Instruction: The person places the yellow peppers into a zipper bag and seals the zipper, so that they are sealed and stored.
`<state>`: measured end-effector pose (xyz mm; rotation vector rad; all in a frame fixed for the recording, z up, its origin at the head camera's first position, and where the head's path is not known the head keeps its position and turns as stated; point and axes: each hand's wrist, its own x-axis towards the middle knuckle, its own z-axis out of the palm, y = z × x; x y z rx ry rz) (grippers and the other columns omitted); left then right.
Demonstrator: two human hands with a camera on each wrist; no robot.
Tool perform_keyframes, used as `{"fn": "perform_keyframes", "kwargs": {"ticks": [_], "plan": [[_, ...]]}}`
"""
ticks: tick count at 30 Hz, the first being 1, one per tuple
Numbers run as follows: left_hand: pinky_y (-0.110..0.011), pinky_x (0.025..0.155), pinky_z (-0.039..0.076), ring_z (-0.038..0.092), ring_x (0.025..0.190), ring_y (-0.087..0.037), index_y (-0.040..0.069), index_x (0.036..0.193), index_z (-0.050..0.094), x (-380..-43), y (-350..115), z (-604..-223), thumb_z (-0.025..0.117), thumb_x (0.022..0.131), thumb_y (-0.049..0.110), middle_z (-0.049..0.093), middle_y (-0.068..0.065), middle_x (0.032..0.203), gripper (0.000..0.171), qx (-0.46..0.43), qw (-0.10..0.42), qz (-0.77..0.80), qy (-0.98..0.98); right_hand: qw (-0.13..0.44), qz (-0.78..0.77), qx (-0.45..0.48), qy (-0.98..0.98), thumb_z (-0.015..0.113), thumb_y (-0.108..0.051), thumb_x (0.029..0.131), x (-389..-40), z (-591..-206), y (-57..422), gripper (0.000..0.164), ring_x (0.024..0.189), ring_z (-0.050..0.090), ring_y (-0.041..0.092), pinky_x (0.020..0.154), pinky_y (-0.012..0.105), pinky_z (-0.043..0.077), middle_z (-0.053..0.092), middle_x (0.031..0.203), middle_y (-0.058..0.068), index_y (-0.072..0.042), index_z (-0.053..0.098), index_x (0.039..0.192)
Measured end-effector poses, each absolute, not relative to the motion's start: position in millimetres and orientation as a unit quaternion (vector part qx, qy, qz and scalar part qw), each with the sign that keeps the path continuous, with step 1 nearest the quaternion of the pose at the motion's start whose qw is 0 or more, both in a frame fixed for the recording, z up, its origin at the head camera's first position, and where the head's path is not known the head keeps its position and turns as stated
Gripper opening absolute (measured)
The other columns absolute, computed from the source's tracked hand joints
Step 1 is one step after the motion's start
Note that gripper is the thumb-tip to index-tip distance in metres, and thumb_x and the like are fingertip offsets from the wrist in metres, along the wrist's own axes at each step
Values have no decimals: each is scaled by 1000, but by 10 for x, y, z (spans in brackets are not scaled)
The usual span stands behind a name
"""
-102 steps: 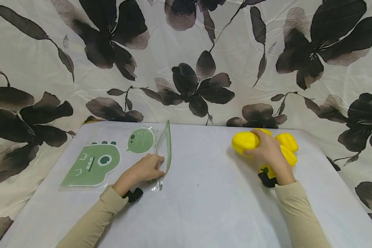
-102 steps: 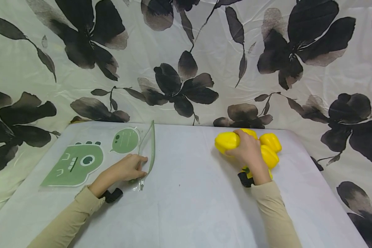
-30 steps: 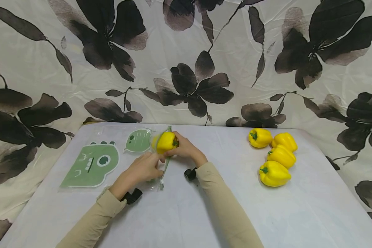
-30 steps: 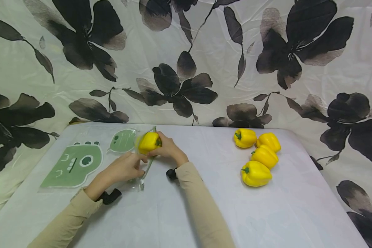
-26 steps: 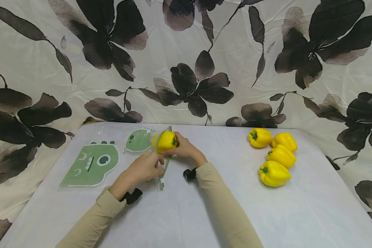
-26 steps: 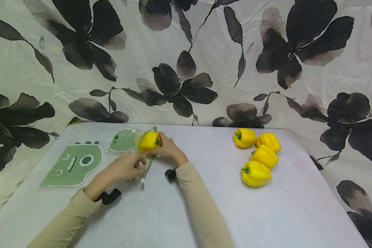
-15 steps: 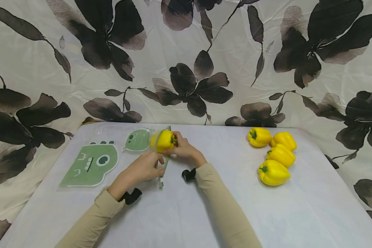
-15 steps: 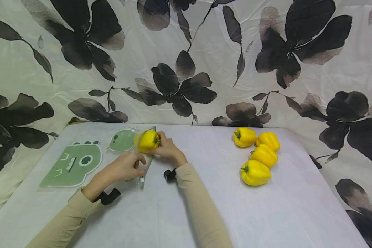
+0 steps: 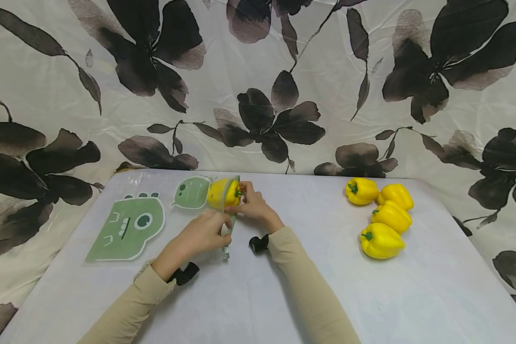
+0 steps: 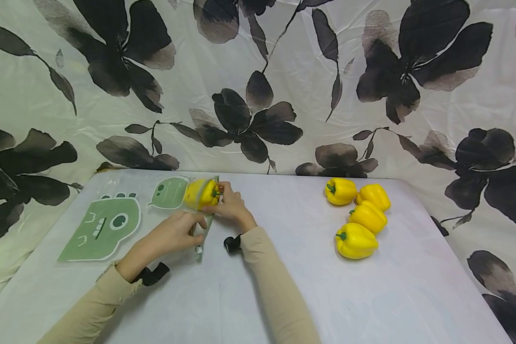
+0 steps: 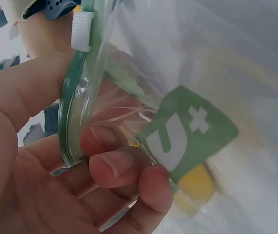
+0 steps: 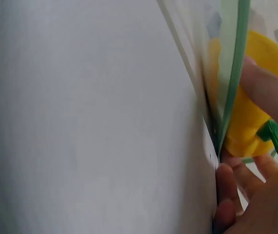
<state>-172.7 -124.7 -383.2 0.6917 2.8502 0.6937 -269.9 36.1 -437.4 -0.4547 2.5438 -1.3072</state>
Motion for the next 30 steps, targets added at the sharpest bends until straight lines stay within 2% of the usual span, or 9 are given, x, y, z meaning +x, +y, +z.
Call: {"fn": "perform_keyframes", "kwargs": {"ticks": [8,13,20,25,30], "plan": [[-29,55,43,50,59,-13,2,97,71,-1717,-1258,-3831,71,81,8,59,1,71,18,225,77,222,945,106,-417,-147,891,76,-32,85,-2710,-4371,295,80,118,40,32,96,45,34,51,132,9,-16,34,151],[-29,54,43,50,57,-13,1,99,71,-1724,-1263,-3832,70,81,7,62,-1,74,19,223,81,228,944,107,-400,-150,898,73,-35,87,-2711,-4362,289,80,116,40,32,92,43,33,49,124,11,-16,32,153],[-29,56,44,51,59,-13,0,101,70,-1741,-1266,-3841,70,82,10,63,-1,76,22,218,90,234,943,106,-386,-144,905,71,-37,87,-2704,-4348,277,80,119,40,32,97,45,34,46,138,11,-16,32,154],[-29,58,47,55,63,-12,-1,103,70,-1753,-1273,-3849,71,82,13,64,-2,78,26,215,101,251,939,111,-389,-147,902,74,-37,86,-2704,-4354,284,85,128,38,35,104,50,32,42,146,12,-15,29,155],[-29,59,48,57,64,-12,-3,107,69,-1771,-1280,-3860,72,82,13,67,-5,85,30,203,119,261,936,150,-452,-164,864,79,-30,84,-2667,-4301,375,92,129,42,34,106,50,34,40,148,13,-14,24,155]]}}
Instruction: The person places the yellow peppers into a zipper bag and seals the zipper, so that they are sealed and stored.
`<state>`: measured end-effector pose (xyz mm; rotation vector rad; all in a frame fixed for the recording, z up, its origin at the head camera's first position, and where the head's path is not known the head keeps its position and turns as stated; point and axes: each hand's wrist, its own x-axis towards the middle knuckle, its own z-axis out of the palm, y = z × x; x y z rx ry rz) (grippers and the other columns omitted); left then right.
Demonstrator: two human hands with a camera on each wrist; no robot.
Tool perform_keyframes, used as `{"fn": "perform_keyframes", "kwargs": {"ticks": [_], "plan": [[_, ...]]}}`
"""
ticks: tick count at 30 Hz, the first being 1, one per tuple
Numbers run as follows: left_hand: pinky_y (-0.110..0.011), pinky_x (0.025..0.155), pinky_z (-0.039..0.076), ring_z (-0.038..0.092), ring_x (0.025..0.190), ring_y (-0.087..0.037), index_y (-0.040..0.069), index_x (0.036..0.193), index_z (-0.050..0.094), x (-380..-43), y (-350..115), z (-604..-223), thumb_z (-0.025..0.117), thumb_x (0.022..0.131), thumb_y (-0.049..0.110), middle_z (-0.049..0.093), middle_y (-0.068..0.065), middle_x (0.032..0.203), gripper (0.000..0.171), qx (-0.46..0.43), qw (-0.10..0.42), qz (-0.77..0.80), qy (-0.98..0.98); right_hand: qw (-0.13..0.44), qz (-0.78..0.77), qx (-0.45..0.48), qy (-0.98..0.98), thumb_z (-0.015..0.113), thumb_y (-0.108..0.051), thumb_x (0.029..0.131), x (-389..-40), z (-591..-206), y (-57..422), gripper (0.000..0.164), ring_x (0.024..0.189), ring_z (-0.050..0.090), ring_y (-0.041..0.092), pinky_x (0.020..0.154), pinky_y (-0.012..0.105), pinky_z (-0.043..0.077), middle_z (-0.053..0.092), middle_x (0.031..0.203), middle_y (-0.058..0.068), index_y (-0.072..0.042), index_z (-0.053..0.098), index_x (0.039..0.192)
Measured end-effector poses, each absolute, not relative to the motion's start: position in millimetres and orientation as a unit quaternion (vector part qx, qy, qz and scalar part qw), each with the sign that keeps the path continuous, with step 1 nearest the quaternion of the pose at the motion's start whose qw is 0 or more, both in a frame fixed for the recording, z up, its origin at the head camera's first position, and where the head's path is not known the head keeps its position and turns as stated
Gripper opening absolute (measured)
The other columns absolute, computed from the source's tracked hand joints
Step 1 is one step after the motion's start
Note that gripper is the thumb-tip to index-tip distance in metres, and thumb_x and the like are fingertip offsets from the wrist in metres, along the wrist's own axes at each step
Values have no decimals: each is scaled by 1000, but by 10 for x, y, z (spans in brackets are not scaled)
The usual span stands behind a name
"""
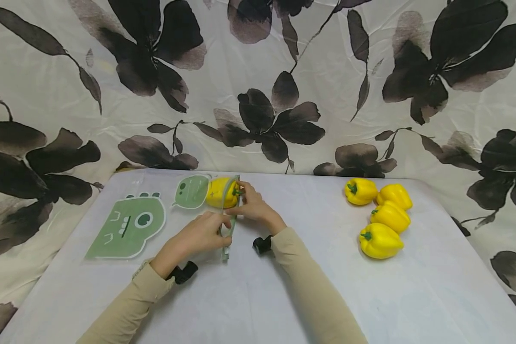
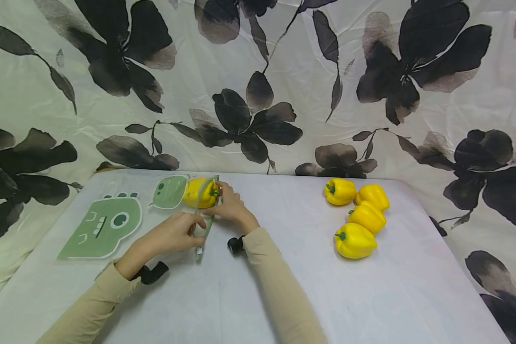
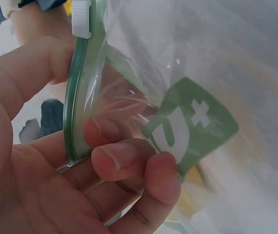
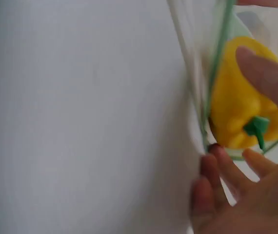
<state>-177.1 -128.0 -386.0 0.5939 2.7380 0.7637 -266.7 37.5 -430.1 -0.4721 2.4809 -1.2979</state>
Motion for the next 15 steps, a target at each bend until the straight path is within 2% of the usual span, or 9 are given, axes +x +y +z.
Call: {"fn": "perform_keyframes", "kwargs": {"ticks": [3,6,11,15], "plan": [[-28,59,48,57,65,-13,-4,109,69,-1781,-1277,-3861,72,82,14,67,-5,85,33,197,125,261,937,186,-489,-174,834,78,-24,85,-2615,-4206,467,92,128,44,34,105,48,38,38,148,15,-14,20,155],[-28,59,49,58,65,-13,-4,110,68,-1783,-1275,-3858,73,82,14,66,-5,84,33,190,128,261,938,194,-488,-196,828,76,-21,87,-2563,-4089,567,91,128,45,36,103,48,40,35,150,18,-12,18,155],[-29,59,48,57,66,-14,-4,110,68,-1773,-1272,-3852,73,82,15,64,-4,82,34,180,128,256,941,156,-427,-242,857,75,-22,87,-2432,-3856,835,87,128,46,37,102,50,42,34,151,20,-11,21,155],[-29,60,47,56,67,-14,-3,111,68,-1766,-1273,-3859,74,82,16,64,-5,84,35,176,123,251,944,119,-383,-266,876,74,-25,88,-2260,-3653,1137,82,130,45,36,104,52,39,36,151,16,-10,27,154]]}}
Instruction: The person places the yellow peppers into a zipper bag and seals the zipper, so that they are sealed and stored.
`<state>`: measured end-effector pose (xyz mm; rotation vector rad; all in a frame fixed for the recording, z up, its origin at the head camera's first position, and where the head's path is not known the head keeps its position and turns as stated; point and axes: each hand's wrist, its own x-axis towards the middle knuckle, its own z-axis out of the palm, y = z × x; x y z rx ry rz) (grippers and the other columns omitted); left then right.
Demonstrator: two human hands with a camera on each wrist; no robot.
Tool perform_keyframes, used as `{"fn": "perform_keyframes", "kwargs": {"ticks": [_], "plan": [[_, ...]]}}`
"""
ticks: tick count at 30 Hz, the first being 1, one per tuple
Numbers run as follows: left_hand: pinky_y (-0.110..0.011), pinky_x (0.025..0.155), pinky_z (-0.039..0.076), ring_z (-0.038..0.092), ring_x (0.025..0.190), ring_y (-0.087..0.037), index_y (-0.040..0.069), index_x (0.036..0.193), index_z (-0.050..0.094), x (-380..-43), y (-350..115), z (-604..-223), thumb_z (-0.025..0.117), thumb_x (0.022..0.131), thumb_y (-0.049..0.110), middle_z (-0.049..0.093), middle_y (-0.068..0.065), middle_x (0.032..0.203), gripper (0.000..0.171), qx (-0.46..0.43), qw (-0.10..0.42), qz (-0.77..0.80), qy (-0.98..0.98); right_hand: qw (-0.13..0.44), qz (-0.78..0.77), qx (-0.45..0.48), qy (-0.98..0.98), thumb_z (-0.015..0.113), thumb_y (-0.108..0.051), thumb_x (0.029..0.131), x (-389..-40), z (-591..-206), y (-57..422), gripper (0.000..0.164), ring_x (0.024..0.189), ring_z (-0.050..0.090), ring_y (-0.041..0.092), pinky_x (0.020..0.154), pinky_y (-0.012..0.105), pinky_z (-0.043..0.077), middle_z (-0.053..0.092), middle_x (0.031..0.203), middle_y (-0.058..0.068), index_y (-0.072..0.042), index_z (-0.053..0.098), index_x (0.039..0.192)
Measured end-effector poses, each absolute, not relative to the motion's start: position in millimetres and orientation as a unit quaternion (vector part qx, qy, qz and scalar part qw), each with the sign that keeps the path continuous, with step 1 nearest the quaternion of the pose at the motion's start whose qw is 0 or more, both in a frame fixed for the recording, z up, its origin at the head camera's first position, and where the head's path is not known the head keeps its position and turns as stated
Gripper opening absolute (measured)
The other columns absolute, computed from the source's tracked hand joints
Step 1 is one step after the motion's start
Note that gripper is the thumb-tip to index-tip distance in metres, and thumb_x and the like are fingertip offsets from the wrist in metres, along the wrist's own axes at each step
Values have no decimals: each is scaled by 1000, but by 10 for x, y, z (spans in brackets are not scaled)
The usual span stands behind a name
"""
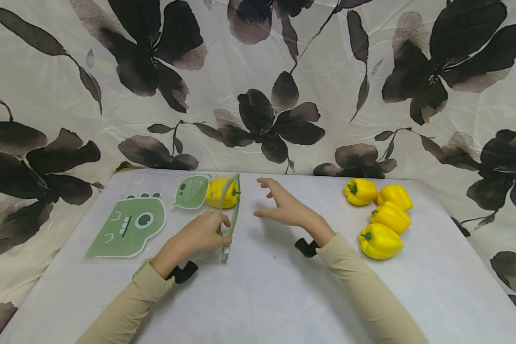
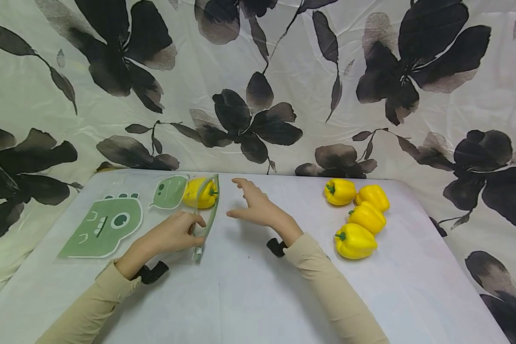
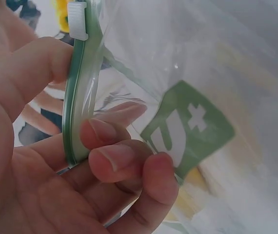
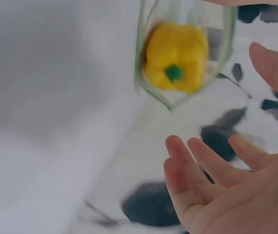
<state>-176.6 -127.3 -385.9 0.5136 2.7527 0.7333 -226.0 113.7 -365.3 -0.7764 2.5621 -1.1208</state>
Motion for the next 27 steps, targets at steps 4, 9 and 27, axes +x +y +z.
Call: {"fn": "perform_keyframes", "kwargs": {"ticks": [4,9,27], "plan": [[-29,61,47,55,68,-15,-4,112,68,-1753,-1271,-3867,74,82,16,64,-7,88,37,174,119,253,944,68,-336,-282,896,73,-26,90,-2052,-3469,1500,77,130,44,34,106,55,33,38,152,11,-9,32,152],[-30,62,47,55,70,-15,-3,114,67,-1742,-1270,-3871,73,83,18,64,-8,92,38,170,120,255,944,-13,-272,-295,916,75,-21,89,-1850,-3299,2055,68,131,43,34,108,56,31,44,147,14,-5,41,146],[-29,62,48,55,69,-15,-6,118,65,-1748,-1273,-3857,74,84,17,65,-10,94,42,173,125,270,939,54,-277,-211,936,83,-5,75,-1469,-3721,3409,71,128,42,44,101,64,33,50,137,26,6,49,137]]}}
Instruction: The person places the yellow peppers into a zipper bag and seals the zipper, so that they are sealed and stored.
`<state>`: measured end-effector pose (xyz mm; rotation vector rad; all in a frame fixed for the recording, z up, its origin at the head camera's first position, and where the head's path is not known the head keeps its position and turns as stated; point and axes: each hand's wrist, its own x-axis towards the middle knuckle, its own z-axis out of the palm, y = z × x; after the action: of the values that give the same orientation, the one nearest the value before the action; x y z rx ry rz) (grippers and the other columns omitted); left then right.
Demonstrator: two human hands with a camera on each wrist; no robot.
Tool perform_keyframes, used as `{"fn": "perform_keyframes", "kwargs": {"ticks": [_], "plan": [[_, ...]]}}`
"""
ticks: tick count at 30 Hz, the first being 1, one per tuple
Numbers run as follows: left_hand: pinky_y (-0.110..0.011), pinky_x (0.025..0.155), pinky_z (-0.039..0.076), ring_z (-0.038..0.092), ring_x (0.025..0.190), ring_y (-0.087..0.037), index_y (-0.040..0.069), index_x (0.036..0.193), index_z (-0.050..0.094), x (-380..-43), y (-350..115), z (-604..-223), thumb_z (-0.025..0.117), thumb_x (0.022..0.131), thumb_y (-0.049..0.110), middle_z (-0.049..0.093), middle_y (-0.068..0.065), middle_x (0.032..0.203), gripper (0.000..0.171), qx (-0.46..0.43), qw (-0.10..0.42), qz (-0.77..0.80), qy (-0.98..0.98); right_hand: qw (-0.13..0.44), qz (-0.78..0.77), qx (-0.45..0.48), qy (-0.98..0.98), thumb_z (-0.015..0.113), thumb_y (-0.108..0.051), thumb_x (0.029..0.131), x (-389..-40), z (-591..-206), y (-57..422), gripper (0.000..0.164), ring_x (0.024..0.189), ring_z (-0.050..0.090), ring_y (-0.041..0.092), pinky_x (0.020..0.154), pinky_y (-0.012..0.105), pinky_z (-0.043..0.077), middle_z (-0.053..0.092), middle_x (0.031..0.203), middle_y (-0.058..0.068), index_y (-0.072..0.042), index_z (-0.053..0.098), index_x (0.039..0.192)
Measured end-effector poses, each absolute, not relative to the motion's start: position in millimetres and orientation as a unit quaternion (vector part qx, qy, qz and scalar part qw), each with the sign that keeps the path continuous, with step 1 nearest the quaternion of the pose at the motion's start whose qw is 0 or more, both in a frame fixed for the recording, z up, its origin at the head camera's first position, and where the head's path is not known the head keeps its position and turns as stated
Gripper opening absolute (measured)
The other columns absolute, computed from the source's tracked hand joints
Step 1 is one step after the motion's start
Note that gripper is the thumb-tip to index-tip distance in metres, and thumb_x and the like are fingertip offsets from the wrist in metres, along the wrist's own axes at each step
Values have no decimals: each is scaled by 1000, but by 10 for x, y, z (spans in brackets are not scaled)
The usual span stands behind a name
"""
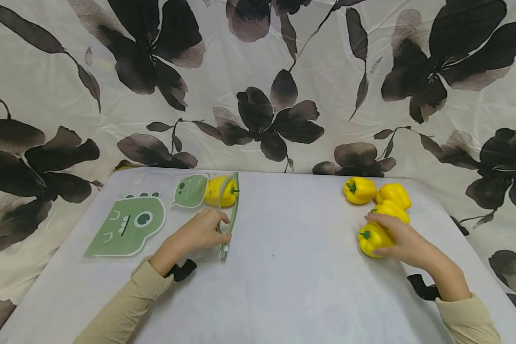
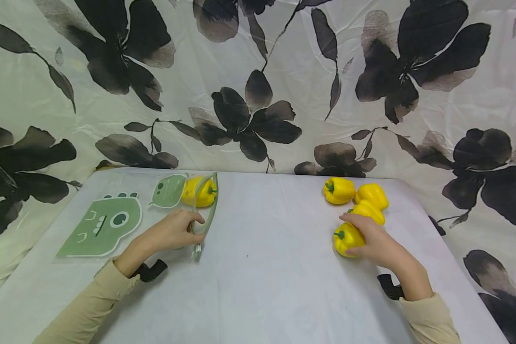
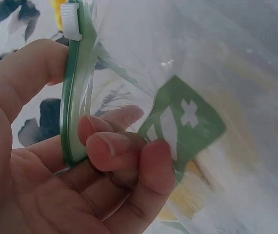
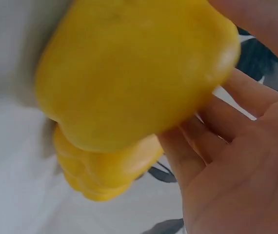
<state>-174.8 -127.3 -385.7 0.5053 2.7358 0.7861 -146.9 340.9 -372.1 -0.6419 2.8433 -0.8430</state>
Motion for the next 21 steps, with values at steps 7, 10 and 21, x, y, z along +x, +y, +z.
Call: {"fn": "perform_keyframes", "kwargs": {"ticks": [7,10,21], "plan": [[-28,60,48,56,64,-13,-8,118,65,-1763,-1281,-3858,73,83,16,67,-12,96,43,178,127,277,936,40,-249,-205,946,85,7,66,-1452,-3865,3372,78,126,42,48,101,66,33,49,136,30,9,50,135],[-28,58,48,56,62,-13,-9,119,64,-1768,-1278,-3852,73,83,15,68,-11,93,44,178,128,282,934,41,-241,-188,951,86,9,63,-1445,-3872,3339,81,124,40,49,100,67,32,49,135,30,7,50,135],[-28,56,48,57,59,-13,-9,119,64,-1773,-1282,-3848,73,83,15,68,-8,86,44,178,128,290,932,36,-226,-174,958,91,8,55,-1468,-3830,3281,81,119,48,47,98,66,37,54,130,29,8,56,127]]}}
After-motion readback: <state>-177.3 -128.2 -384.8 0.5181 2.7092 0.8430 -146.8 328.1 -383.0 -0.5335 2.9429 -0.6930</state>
